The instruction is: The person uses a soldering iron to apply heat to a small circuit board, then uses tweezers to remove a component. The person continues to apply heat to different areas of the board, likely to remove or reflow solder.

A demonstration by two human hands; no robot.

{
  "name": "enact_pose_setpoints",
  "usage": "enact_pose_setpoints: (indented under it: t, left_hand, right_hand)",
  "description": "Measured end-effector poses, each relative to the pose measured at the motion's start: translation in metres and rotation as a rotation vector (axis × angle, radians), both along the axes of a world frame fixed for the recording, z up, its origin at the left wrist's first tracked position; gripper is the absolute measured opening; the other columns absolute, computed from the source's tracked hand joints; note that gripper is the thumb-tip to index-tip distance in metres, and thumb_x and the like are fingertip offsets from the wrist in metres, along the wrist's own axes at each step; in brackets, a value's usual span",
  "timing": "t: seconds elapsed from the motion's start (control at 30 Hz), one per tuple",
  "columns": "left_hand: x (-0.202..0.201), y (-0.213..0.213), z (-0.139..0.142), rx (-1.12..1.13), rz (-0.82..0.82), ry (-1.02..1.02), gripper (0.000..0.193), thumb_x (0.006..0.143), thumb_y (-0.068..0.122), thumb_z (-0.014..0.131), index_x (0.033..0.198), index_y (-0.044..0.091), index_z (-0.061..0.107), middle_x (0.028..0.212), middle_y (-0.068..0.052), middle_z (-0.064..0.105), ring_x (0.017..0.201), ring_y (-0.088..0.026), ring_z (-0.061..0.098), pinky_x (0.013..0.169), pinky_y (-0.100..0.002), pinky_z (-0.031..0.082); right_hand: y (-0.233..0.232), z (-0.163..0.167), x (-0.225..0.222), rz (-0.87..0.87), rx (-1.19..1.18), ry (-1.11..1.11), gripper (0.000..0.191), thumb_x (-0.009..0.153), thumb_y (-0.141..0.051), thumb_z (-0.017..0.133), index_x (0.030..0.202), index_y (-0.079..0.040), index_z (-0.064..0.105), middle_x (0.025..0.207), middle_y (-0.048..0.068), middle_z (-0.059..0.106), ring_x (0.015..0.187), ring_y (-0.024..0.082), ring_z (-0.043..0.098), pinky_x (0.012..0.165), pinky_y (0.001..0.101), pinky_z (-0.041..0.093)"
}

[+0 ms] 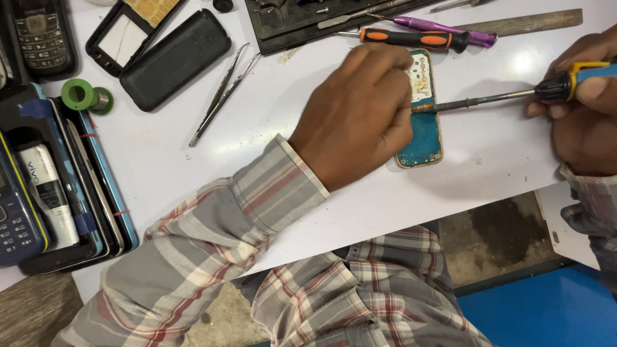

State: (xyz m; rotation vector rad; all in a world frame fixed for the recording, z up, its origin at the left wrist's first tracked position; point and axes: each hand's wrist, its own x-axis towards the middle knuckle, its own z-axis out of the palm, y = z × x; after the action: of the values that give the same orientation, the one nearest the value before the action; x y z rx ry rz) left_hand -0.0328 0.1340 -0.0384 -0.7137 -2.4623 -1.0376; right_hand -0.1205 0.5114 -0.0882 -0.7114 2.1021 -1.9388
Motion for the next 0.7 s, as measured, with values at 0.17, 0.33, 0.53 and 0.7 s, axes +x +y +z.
enact_pose_setpoints:
  t: [0.17, 0.33, 0.53, 0.7]
  left_hand:
    - [0.0009, -0.0051, 0.0055, 0.086, -0.047, -0.072, 0.017, 0.084, 0.012, 0.074, 0.084, 0.004, 0.059, 0.129, -0.016, 0.059, 0.123, -0.035, 0.057, 0.098, -0.044, 0.052]
    - [-0.0002, -0.0079, 0.0077, 0.117, -0.069, -0.122, 0.013, 0.08, 0.008, 0.071, 0.087, 0.003, 0.061, 0.129, -0.015, 0.058, 0.122, -0.033, 0.056, 0.1, -0.043, 0.052]
    - [-0.0035, -0.0089, 0.006, 0.153, -0.097, -0.16, 0.011, 0.083, 0.005, 0.069, 0.093, 0.004, 0.066, 0.13, -0.013, 0.058, 0.124, -0.031, 0.056, 0.102, -0.04, 0.052]
    - [-0.0032, -0.0106, 0.0053, 0.147, -0.114, -0.145, 0.01, 0.091, 0.006, 0.072, 0.101, 0.005, 0.07, 0.132, -0.013, 0.058, 0.125, -0.031, 0.055, 0.105, -0.041, 0.05]
  right_hand:
    - [0.0001, -0.0035, -0.0001, -0.001, -0.028, 0.003, 0.024, 0.115, -0.024, 0.066, 0.107, -0.004, 0.055, 0.084, 0.011, 0.06, 0.066, 0.015, 0.064, 0.075, 0.0339, 0.064]
    - [0.0, -0.0049, -0.003, 0.005, -0.042, -0.016, 0.023, 0.114, -0.022, 0.066, 0.107, -0.003, 0.055, 0.085, 0.012, 0.062, 0.066, 0.015, 0.065, 0.075, 0.0337, 0.064]
    - [0.0015, -0.003, -0.0045, 0.011, 0.021, 0.008, 0.024, 0.114, -0.024, 0.065, 0.106, -0.003, 0.056, 0.084, 0.011, 0.064, 0.067, 0.014, 0.067, 0.077, 0.0339, 0.065]
    - [0.0032, -0.0082, -0.0068, 0.034, -0.035, 0.003, 0.024, 0.113, -0.024, 0.066, 0.104, -0.004, 0.056, 0.084, 0.012, 0.064, 0.066, 0.014, 0.066, 0.075, 0.034, 0.065]
